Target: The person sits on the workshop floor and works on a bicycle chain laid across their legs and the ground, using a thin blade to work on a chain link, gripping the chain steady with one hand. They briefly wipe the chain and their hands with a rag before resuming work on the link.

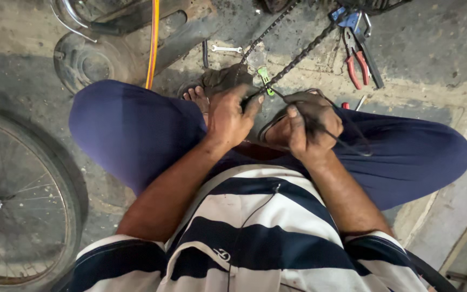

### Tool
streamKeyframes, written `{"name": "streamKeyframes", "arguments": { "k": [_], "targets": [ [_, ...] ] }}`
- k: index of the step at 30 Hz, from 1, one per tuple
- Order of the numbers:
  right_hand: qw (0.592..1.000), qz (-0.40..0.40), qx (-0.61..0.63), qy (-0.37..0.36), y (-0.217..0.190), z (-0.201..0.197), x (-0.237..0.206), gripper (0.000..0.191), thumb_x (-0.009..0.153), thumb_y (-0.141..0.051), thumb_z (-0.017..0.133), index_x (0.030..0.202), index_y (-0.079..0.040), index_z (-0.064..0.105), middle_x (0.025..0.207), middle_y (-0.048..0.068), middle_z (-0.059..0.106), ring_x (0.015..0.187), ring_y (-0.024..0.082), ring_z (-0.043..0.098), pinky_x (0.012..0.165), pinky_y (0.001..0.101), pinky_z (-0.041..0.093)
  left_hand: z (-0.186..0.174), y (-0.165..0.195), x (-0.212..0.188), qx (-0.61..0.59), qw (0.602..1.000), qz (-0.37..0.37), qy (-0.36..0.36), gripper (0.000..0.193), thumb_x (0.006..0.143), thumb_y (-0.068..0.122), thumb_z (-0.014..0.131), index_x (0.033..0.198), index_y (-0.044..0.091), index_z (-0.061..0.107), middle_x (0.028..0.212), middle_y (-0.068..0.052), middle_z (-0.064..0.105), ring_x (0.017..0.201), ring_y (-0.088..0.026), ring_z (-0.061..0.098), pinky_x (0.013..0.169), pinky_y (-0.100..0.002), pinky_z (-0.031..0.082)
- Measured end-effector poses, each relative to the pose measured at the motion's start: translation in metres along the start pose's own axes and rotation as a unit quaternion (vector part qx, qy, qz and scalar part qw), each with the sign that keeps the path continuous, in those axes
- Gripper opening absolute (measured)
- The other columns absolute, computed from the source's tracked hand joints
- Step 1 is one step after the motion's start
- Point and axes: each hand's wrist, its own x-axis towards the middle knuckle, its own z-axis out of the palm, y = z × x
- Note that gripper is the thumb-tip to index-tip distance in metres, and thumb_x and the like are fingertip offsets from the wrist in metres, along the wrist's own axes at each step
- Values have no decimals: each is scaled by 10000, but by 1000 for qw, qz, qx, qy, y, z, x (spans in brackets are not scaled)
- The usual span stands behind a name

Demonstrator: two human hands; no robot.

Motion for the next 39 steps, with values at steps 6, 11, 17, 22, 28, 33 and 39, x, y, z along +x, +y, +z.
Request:
{"name": "streamKeyframes", "arguments": {
  "k": [6,11,17,22,28,33,39],
  "targets": [
    [986,-32,-135,-95,0,9,0,151,902,40,707,1018,-2,621,1012,208,727,892,368,710,815,441,568,5,-2,-1,1,996,85,26,172,906,204,749,963,52,694,862,-193,706,788,-399,687,681,-463,515],
    [999,26,15,-21,2,1,1,140,980,88,678,1058,19,584,1040,208,725,849,314,723,777,381,579,4,-5,-3,12,999,38,16,197,893,214,768,930,42,680,837,-195,700,774,-405,684,671,-476,509],
    [997,-34,-39,-50,5,8,4,183,965,82,701,1058,8,562,1055,209,715,890,336,724,794,397,581,6,-5,-4,1,995,89,34,162,909,178,753,959,43,680,885,-202,703,841,-424,685,713,-484,525],
    [982,-32,-156,-106,-2,15,8,201,889,72,703,1047,-24,624,1022,186,733,893,353,714,795,415,562,10,-6,-5,33,990,136,34,198,847,85,693,1040,43,702,947,-214,713,880,-435,686,776,-507,536],
    [1000,25,-15,-1,-5,-11,3,114,993,100,650,1066,42,585,1034,211,712,888,291,710,810,341,575,7,-9,-3,15,994,93,47,143,892,144,756,958,40,683,898,-210,705,848,-443,677,722,-516,521],
    [999,15,9,-29,3,-5,1,127,1012,107,647,1080,46,559,1061,226,717,925,302,723,815,337,576,9,-8,-3,11,995,91,47,140,869,127,746,952,35,681,872,-207,696,821,-435,678,703,-518,516],
    [991,-1,-97,-94,6,4,3,142,950,94,695,1037,32,601,1007,231,729,888,324,707,818,379,556,8,-9,-4,22,994,94,51,152,868,132,762,923,27,667,862,-207,690,804,-434,672,695,-524,505]
  ]
}}
